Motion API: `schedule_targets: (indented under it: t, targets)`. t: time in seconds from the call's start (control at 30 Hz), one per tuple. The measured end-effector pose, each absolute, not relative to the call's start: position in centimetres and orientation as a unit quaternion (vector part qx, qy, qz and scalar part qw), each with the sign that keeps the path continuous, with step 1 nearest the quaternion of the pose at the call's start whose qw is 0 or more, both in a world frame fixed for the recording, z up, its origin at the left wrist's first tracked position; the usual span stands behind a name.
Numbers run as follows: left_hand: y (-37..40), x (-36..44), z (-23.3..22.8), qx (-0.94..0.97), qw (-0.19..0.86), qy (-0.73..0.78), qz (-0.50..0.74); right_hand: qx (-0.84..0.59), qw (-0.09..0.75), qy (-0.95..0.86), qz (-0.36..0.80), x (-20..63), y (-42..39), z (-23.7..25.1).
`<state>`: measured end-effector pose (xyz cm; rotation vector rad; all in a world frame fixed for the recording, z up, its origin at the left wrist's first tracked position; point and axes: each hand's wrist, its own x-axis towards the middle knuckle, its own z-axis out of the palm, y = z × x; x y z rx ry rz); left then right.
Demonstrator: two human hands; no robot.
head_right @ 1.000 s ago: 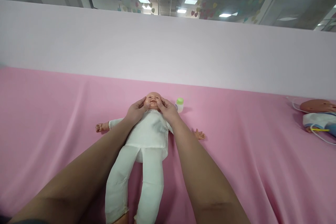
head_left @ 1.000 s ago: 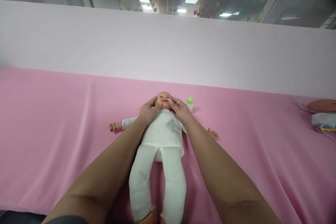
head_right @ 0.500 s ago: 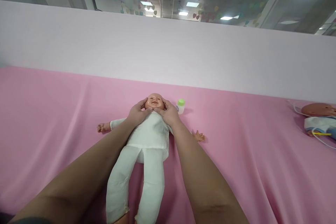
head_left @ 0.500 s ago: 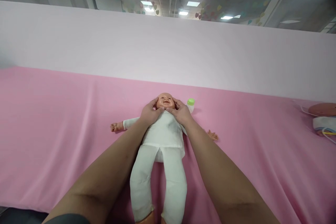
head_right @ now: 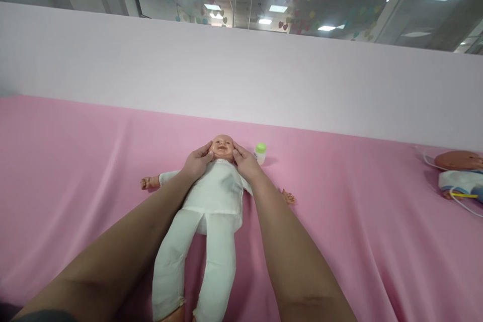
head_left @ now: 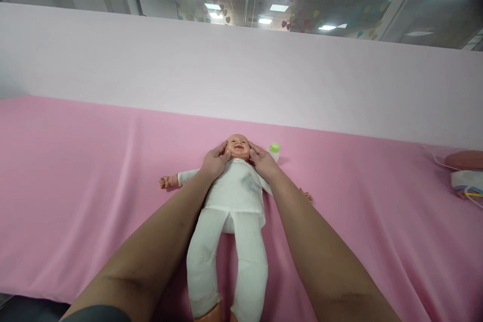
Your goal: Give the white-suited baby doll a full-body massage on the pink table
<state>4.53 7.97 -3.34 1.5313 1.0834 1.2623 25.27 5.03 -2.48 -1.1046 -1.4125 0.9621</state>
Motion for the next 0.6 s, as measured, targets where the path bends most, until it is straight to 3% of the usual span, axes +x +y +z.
schedule_targets:
  t: [0.17,0.3,0.6]
  targets:
    - [7.6,4.5,-2.9,0.612,0.422,0.439,0.504,-0.489,0.524,-0.604,0.347,25.0,5.2,-2.7]
    - [6.9,4.4,-2.3,0.657,0.353,0.478,0.463,-0.534,0.503,-0.617,0.284,24.5,4.9,-2.6]
    - [6.5,4.4,-1.7,0.669,0.338,0.49,0.445,-0.507,0.535,-0.592,0.327,24.3,5.2,-3.1]
